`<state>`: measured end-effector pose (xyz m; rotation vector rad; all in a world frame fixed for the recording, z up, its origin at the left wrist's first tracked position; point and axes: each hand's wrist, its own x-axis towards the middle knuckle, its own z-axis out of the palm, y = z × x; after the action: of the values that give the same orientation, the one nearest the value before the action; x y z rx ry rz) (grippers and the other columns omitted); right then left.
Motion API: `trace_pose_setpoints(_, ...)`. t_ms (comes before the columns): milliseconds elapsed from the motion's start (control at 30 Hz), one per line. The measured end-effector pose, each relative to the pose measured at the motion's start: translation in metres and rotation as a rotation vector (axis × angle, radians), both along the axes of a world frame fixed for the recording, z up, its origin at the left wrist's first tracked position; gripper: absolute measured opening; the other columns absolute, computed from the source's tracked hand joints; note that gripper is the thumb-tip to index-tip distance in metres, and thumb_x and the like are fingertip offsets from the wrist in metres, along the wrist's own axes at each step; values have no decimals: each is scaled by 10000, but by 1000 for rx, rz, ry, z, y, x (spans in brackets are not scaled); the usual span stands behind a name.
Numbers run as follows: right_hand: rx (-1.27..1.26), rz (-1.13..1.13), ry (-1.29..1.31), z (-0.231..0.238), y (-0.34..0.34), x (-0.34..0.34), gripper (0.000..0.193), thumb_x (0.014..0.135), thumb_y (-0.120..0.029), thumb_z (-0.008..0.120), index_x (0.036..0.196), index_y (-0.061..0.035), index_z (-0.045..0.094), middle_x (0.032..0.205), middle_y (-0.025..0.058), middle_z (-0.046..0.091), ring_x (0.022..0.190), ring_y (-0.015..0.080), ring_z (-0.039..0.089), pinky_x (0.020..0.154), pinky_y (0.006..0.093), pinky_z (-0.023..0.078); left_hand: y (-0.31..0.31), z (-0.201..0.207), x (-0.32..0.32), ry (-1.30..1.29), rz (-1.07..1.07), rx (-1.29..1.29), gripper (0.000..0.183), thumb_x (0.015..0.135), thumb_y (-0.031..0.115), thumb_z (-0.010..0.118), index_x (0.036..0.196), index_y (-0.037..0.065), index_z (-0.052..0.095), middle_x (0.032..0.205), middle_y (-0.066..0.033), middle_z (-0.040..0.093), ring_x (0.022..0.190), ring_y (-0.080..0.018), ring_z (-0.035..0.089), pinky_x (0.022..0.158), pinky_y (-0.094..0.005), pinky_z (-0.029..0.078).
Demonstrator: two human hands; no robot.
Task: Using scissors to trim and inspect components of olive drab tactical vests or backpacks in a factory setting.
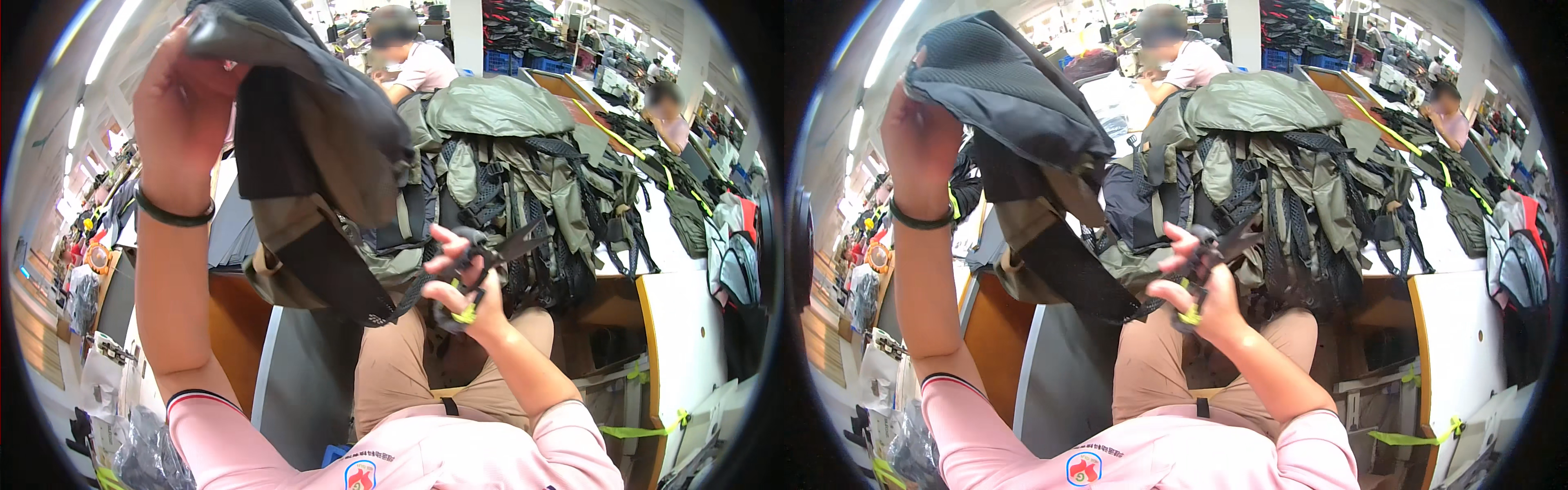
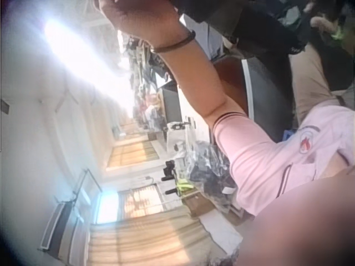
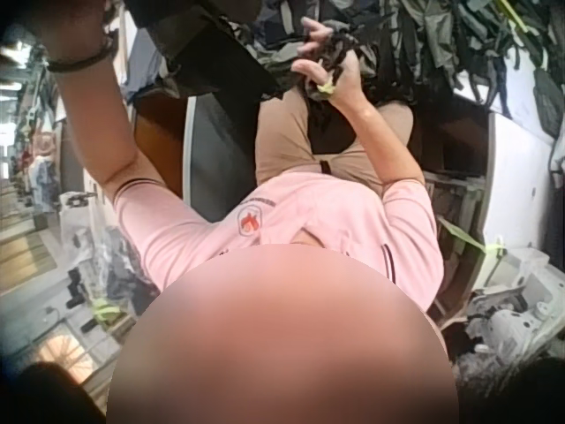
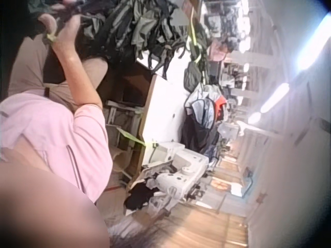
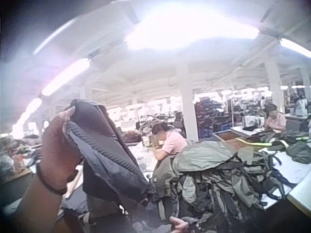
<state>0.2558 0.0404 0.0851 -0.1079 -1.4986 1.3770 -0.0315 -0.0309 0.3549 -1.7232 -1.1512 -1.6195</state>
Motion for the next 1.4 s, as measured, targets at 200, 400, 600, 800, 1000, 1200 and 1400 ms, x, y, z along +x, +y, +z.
trace_pose_setpoints(200,-121,-189,93,57,-5,-41,387,758,64,752,1061,-48,538,988,38,627,830,83,578,797,261,481,-41,-11,63,-547,-1189,-392,295,984,165,479,1215,8,574,1160,-91,655,1070,-241,630,964,-421,468)
trace_pose_setpoints(400,-76,191,564,140,97,26,379,989,-429,503,987,-57,573,1007,116,636,897,231,630,865,385,521,-129,-67,89,-749,-599,16,334,1000,259,474,1163,-1,606,1085,-187,659,1009,-294,647,876,-394,504)
trace_pose_setpoints(600,555,-135,264,181,122,25,252,791,-19,631,1036,-2,576,930,104,649,872,162,616,792,321,495,-126,-137,28,-727,-736,-738,607,956,575,488,1205,23,530,1079,-161,633,804,-257,666,723,-374,560)
trace_pose_setpoints(800,457,589,-161,170,-70,-142,370,749,31,563,1117,16,530,952,178,624,917,273,608,775,408,483,-93,-198,70,-1158,-872,-861,483,982,410,492,1261,16,501,1116,-160,628,882,-284,672,786,-404,570)
trace_pose_setpoints(1000,391,922,-267,32,-148,-163,219,753,-97,680,910,-21,548,834,150,590,787,289,573,725,389,450,-197,-264,-27,-1330,-845,-974,441,972,321,495,1288,13,484,1139,-160,622,917,-298,670,815,-415,569)
trace_pose_setpoints(1200,583,680,-405,63,-111,-104,233,770,-111,717,936,-49,565,837,112,630,779,289,641,692,367,486,-7,-300,99,-1569,-738,-922,417,962,232,499,1314,10,468,1162,-161,616,952,-312,668,845,-425,568)
trace_pose_setpoints(1400,179,-100,-360,44,3,-3,277,826,-132,748,965,7,553,930,133,680,822,187,669,721,321,524,-53,-298,58,-1386,-943,-677,500,845,-27,483,1345,-9,471,1266,-186,588,1172,-330,585,1014,-462,478)
